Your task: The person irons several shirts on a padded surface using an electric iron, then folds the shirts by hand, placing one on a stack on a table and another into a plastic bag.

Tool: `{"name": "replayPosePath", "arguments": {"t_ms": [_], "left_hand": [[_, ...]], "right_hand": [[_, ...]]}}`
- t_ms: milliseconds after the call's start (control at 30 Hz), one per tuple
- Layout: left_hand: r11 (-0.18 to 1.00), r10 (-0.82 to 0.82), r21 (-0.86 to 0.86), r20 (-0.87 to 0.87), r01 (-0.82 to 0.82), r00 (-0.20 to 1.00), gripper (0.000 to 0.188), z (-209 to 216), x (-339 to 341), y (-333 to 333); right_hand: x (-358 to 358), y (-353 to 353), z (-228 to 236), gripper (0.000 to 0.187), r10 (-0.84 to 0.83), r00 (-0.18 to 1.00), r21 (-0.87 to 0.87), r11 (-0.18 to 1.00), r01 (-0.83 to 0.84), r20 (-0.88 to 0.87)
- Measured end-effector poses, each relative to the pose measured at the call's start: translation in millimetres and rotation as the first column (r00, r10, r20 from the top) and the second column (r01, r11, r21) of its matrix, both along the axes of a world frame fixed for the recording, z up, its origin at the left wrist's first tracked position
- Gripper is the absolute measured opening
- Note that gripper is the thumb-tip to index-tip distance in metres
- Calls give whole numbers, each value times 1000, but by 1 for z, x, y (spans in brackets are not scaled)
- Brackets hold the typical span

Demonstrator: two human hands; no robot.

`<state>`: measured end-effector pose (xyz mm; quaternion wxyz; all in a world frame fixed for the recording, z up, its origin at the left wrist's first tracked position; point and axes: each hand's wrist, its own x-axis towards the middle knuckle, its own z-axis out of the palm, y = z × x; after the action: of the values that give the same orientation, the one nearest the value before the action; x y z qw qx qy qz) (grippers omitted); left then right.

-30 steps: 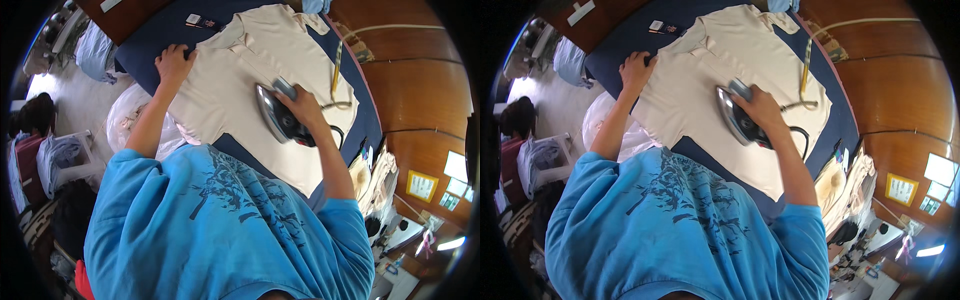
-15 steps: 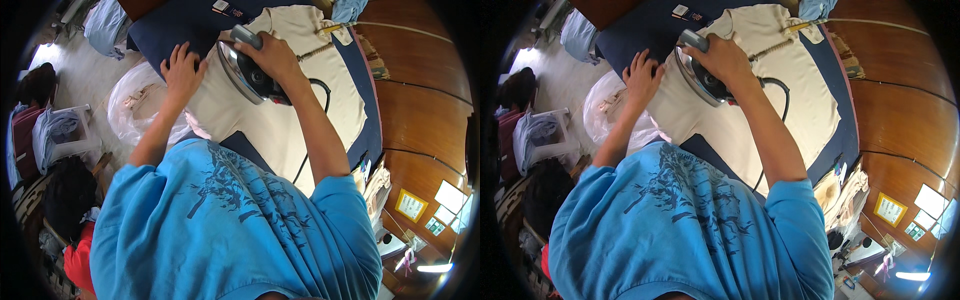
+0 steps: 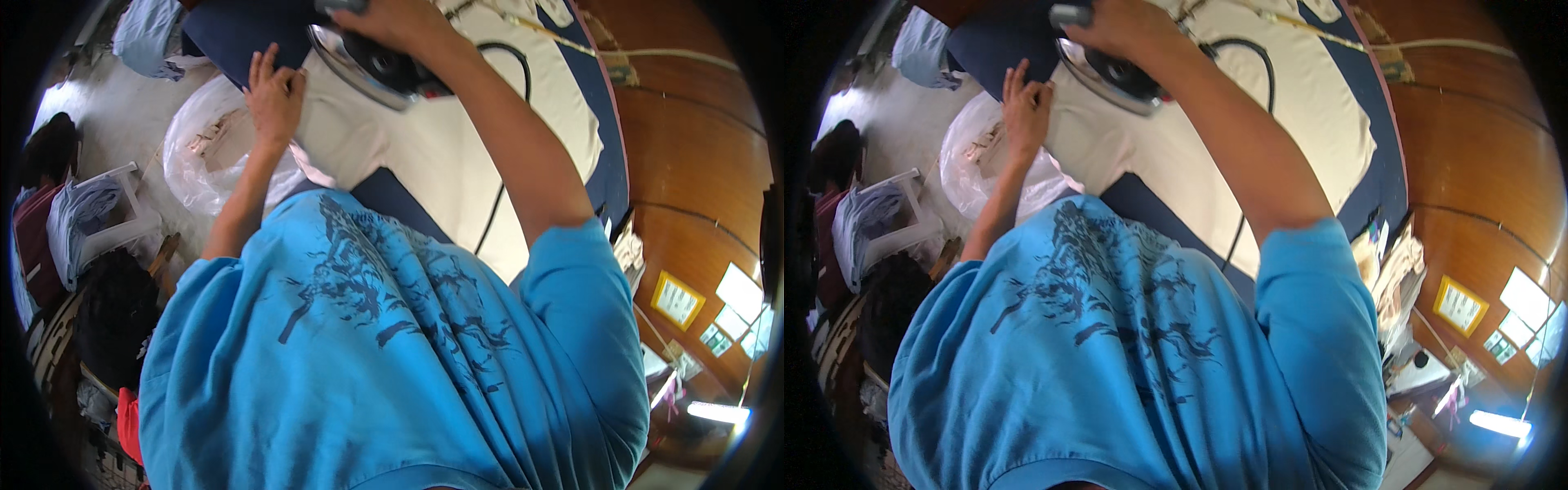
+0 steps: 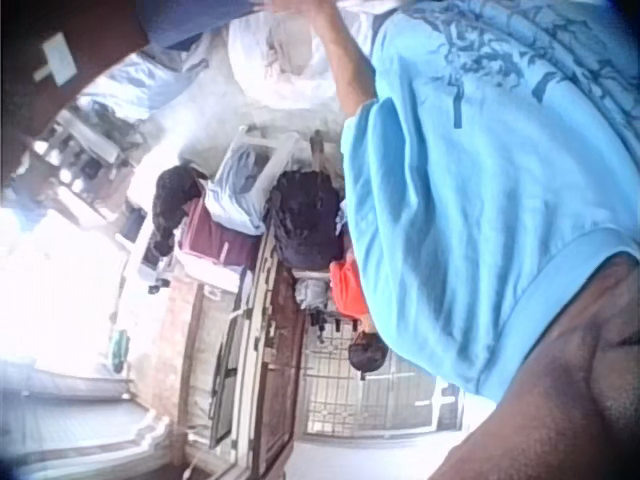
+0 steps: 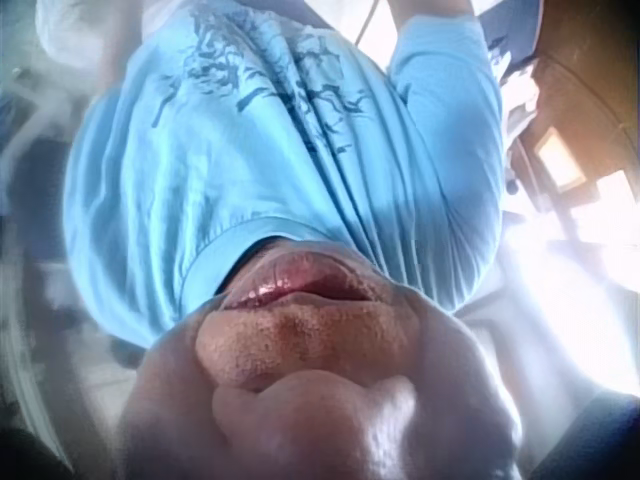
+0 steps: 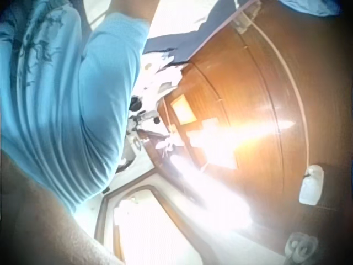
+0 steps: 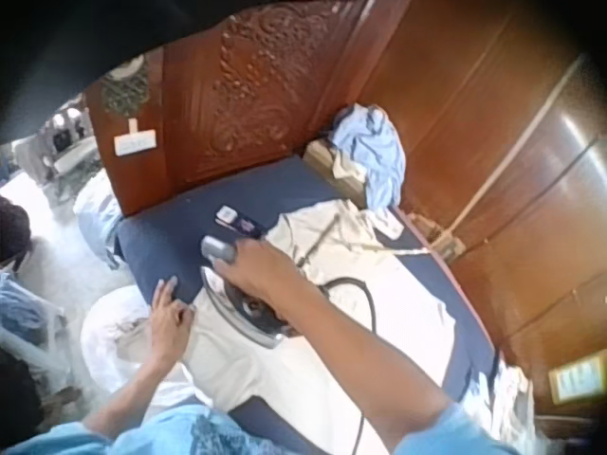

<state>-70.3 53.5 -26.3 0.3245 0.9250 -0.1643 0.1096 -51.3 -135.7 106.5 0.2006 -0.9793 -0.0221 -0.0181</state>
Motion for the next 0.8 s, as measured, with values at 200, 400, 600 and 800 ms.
{"name": "replayPosePath", "arguments": {"t_ms": [200, 400, 600, 800], "left_hand": [[999, -37, -32, 122, 41, 992, 24, -15, 9, 5], [999, -32, -8, 124, 33, 992, 25, -32, 18, 10], [995, -100, 56, 309, 87, 946, 21, -57, 35, 22], [965, 73, 223, 269, -136, 960, 41, 21, -38, -45]], "right_hand": [[-77, -7, 32, 55, -164, 899, -95, 986, 138, -405], [-208, -10, 26, 53, -204, 864, -71, 979, 193, -461], [-237, -9, 25, 50, -226, 941, 55, 967, 247, -251], [-269, -22, 27, 49, -165, 922, 54, 979, 196, -351]]}}
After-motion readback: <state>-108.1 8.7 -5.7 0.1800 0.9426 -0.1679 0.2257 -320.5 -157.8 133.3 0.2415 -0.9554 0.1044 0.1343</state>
